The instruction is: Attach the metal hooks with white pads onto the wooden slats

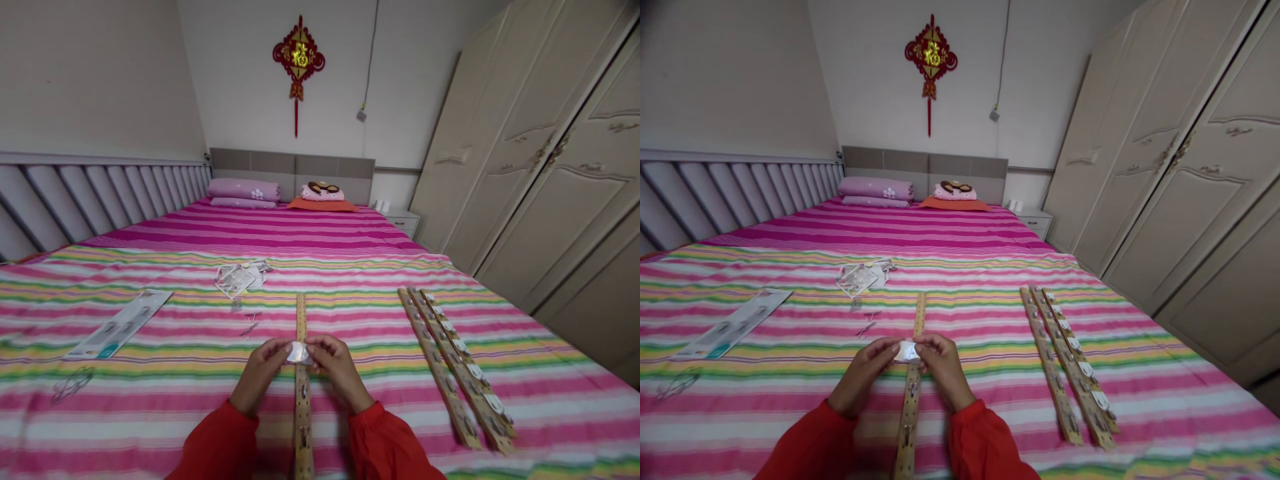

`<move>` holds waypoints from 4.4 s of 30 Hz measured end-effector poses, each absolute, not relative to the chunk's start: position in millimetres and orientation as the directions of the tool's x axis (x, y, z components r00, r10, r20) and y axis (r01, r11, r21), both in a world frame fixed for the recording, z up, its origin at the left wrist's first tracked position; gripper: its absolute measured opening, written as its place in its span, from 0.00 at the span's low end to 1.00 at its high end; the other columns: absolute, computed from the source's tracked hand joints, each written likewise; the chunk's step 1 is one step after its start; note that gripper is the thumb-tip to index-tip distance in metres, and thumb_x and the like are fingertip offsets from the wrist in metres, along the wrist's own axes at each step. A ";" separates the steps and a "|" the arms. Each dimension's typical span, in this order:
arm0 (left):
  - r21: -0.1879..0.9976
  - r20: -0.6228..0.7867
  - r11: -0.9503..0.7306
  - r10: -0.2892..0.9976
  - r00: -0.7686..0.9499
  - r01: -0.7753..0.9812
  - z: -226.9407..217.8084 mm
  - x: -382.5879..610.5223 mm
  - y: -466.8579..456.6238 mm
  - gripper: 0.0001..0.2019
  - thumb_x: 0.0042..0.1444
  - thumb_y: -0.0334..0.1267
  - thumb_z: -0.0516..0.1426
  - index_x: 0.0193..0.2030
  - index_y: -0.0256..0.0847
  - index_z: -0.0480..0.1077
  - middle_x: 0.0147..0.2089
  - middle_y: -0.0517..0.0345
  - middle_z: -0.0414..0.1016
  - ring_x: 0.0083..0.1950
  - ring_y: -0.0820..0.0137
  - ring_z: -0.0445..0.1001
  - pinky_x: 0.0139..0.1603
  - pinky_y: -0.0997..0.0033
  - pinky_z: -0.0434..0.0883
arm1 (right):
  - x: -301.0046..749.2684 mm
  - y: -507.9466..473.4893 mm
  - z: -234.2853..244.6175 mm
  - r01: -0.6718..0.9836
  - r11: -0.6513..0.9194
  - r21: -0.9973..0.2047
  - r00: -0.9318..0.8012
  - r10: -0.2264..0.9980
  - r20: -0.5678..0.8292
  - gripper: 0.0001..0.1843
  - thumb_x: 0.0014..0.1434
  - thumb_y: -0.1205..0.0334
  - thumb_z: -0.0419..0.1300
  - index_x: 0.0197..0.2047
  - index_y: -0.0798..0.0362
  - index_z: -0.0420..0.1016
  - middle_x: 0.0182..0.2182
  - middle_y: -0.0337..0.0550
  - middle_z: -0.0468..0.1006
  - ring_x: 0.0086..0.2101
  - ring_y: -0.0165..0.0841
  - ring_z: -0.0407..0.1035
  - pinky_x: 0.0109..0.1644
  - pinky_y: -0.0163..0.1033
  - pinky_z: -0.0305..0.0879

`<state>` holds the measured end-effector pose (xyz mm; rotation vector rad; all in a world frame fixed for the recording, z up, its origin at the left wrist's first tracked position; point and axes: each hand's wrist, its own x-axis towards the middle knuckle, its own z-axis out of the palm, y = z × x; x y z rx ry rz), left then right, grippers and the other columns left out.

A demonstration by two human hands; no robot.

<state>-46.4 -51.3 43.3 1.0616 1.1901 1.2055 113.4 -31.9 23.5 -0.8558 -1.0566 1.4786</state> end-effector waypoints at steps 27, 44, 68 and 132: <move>0.807 -0.347 0.349 0.933 0.096 -0.475 45.9 -37.6 -39.8 0.12 0.38 0.33 0.67 0.32 0.36 0.74 0.24 0.62 0.73 0.23 0.81 0.66 0.26 0.82 0.64 | 114.5 -35.2 23.9 -0.501 -0.102 -0.859 -0.218 0.976 0.011 0.21 0.42 0.59 0.71 0.41 0.53 0.77 0.31 0.42 0.78 0.28 0.29 0.72 0.31 0.33 0.68; 0.943 -0.289 0.286 0.957 0.011 -0.167 30.4 -33.4 -34.1 0.15 0.45 0.47 0.62 0.22 0.36 0.72 0.19 0.63 0.67 0.21 0.78 0.60 0.20 0.79 0.55 | 109.9 -17.6 16.6 -0.375 -0.081 -0.924 -0.116 0.992 -0.040 0.16 0.41 0.51 0.70 0.28 0.56 0.77 0.17 0.35 0.72 0.18 0.25 0.63 0.24 0.31 0.60; 0.996 0.063 -0.068 0.994 -0.091 -0.061 51.6 -26.7 -21.3 0.18 0.40 0.45 0.63 0.37 0.36 0.74 0.32 0.56 0.78 0.37 0.67 0.75 0.40 0.69 0.71 | 103.3 -2.3 10.4 -0.667 -0.201 -0.718 -0.183 0.978 -0.104 0.12 0.39 0.63 0.72 0.26 0.57 0.74 0.17 0.37 0.75 0.18 0.24 0.68 0.22 0.26 0.66; 0.999 -0.048 0.052 0.959 -0.279 0.006 -31.1 -22.1 50.8 0.14 0.33 0.46 0.62 0.25 0.38 0.68 0.22 0.60 0.71 0.26 0.69 0.72 0.28 0.70 0.69 | 92.7 38.1 -52.4 -0.246 0.037 -0.969 0.131 0.991 0.004 0.06 0.39 0.61 0.63 0.22 0.55 0.76 0.15 0.35 0.71 0.18 0.28 0.60 0.23 0.34 0.56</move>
